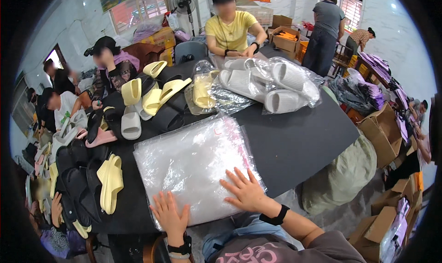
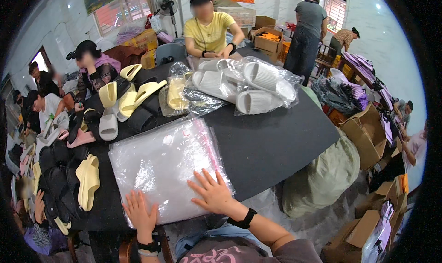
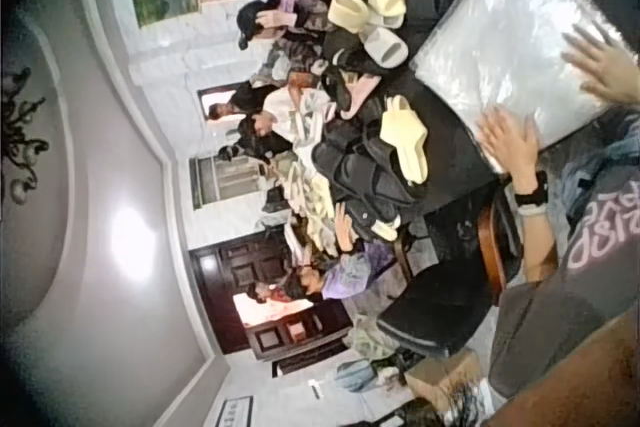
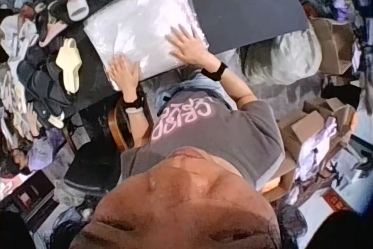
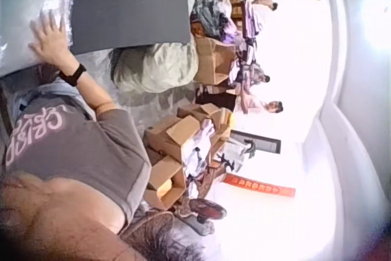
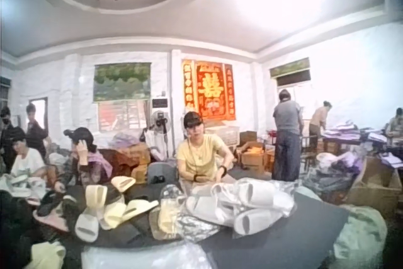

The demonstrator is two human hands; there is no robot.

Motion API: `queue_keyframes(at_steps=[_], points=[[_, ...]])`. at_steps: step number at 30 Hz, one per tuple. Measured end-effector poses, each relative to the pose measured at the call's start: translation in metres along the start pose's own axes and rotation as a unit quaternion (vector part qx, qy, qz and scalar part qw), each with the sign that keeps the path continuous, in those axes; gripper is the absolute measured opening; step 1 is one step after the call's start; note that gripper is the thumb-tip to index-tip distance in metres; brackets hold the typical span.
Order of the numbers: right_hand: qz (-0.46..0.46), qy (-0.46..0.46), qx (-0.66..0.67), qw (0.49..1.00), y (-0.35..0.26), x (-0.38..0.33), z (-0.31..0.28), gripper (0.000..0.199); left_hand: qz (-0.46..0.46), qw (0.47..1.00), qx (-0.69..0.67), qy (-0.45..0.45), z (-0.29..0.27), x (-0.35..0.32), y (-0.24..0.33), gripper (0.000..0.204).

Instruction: The person repeatedly picks up pairs of black and yellow slippers, places them into clear plastic bags, and sets the packaged pairs aside on the table. The person handles the slippers and bags by hand throughout the clip.

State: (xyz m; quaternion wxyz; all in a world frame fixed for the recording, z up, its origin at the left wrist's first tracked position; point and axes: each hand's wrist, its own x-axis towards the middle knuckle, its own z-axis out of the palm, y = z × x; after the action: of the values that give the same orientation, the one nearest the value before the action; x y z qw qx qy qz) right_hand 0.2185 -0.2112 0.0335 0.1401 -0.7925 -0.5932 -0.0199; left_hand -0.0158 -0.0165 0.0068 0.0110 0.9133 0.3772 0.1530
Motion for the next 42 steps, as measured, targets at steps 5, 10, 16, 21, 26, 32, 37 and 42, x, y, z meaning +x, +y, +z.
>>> queue_keyframes(at_steps=[5,10,16,21,26,32,37,42], points=[[-0.049,-0.102,0.249,0.962,0.05,0.001,-0.022,0.067,-0.013,1.0,-0.009,-0.008,-0.002,0.0,0.001,0.081],[0.135,0.137,0.365,0.911,0.152,0.033,-0.09,0.065,-0.019,1.0,0.012,-0.007,-0.001,-0.004,-0.007,0.082],[0.315,0.264,0.097,0.907,0.371,0.05,-0.06,0.082,0.006,1.0,-0.013,-0.013,0.006,0.008,0.006,0.082],[0.431,0.203,0.114,0.872,0.345,0.1,-0.06,0.072,-0.029,0.999,-0.005,-0.028,0.0,-0.002,-0.008,0.082],[0.366,0.26,0.103,0.888,0.343,0.085,-0.051,0.051,-0.03,0.998,-0.01,-0.058,-0.002,0.003,-0.003,0.082],[0.278,0.391,0.323,0.816,0.314,0.098,-0.075,0.043,0.061,0.994,0.09,0.02,0.004,0.0,-0.003,0.073],[0.175,0.373,0.556,0.722,0.204,0.109,-0.143,0.03,0.046,0.994,0.094,0.022,-0.005,-0.005,-0.004,0.071],[-0.001,0.316,0.392,0.864,0.08,0.097,-0.158,0.036,0.055,0.987,0.151,0.018,-0.003,-0.005,-0.003,0.067]])
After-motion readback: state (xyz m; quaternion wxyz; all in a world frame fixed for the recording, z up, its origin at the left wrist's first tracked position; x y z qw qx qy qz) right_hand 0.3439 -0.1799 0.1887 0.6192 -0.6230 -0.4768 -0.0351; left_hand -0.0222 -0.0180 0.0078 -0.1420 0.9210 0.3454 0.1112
